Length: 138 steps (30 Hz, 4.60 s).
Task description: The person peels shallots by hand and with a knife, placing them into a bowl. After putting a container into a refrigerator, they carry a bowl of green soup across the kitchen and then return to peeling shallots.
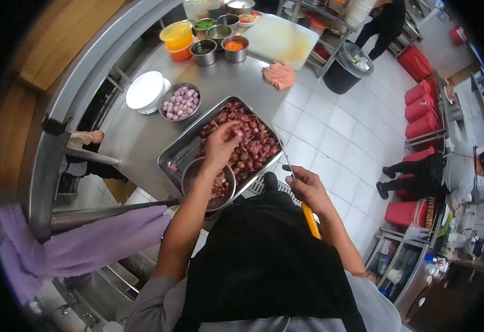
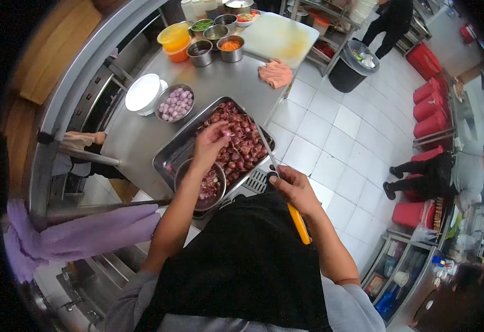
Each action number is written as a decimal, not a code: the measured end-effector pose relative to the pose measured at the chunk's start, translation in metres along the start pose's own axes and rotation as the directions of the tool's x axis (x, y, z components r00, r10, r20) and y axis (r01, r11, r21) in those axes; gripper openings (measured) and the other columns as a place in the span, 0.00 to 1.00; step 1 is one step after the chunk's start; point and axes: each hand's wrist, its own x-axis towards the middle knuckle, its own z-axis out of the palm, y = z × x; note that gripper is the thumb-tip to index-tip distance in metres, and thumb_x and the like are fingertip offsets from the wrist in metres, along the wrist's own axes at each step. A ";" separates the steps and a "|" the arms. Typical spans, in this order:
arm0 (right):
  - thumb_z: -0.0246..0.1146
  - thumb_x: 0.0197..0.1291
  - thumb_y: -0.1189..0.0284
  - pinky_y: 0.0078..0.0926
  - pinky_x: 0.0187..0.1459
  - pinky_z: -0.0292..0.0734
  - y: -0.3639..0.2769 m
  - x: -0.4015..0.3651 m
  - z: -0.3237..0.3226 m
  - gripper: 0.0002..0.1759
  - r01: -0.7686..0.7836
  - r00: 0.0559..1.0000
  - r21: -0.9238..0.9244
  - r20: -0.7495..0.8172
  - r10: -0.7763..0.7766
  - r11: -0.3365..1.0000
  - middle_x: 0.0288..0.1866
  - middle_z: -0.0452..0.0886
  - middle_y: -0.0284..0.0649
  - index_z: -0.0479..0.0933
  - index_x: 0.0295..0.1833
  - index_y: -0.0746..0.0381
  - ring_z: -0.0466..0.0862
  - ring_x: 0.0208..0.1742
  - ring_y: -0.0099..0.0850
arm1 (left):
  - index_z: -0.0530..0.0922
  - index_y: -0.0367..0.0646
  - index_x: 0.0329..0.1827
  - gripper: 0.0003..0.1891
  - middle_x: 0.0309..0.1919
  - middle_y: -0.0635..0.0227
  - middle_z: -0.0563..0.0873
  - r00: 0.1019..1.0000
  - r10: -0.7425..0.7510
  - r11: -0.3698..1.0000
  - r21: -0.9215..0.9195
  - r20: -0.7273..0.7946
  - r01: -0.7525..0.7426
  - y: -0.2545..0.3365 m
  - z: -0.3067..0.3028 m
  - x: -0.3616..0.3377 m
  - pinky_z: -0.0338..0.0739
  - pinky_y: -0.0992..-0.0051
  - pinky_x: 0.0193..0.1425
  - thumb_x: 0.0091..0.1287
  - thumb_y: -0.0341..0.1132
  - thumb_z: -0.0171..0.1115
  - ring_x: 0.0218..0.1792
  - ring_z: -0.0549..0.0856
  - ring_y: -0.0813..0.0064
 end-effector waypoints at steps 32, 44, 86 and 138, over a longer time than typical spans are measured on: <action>0.71 0.60 0.74 0.30 0.60 0.68 -0.064 0.000 0.123 0.36 0.577 0.671 -0.063 0.605 -0.429 0.814 0.56 0.74 0.38 0.62 0.70 0.61 0.74 0.54 0.27 | 0.76 0.37 0.54 0.16 0.48 0.63 0.84 0.955 -0.030 0.655 -0.728 -0.294 -0.204 0.083 -0.026 -0.167 0.80 0.66 0.59 0.63 0.25 0.68 0.50 0.85 0.69; 0.72 0.59 0.73 0.26 0.51 0.69 -0.059 -0.006 0.114 0.34 0.576 0.715 -0.064 0.522 -0.465 0.815 0.42 0.76 0.36 0.63 0.67 0.62 0.76 0.45 0.24 | 0.78 0.38 0.52 0.14 0.47 0.62 0.84 0.961 -0.049 0.680 -0.714 -0.272 -0.167 0.093 -0.011 -0.164 0.79 0.67 0.58 0.64 0.24 0.67 0.49 0.84 0.70; 0.63 0.68 0.62 0.16 0.26 0.60 0.007 0.096 0.114 0.17 -0.177 0.821 -0.016 0.549 0.157 0.984 0.30 0.72 0.30 0.70 0.57 0.56 0.69 0.26 0.20 | 0.73 0.37 0.53 0.10 0.47 0.58 0.84 0.916 -0.283 0.848 -0.520 -0.285 0.100 0.011 -0.069 -0.177 0.85 0.70 0.44 0.72 0.26 0.60 0.49 0.87 0.63; 0.68 0.65 0.61 0.16 0.26 0.61 -0.044 0.038 0.121 0.17 -0.118 0.739 0.186 0.673 -0.039 0.975 0.31 0.74 0.28 0.69 0.49 0.54 0.72 0.29 0.18 | 0.77 0.35 0.55 0.13 0.47 0.64 0.85 0.959 -0.156 0.685 -0.726 -0.235 -0.066 0.065 -0.026 -0.171 0.81 0.72 0.49 0.68 0.22 0.62 0.47 0.85 0.73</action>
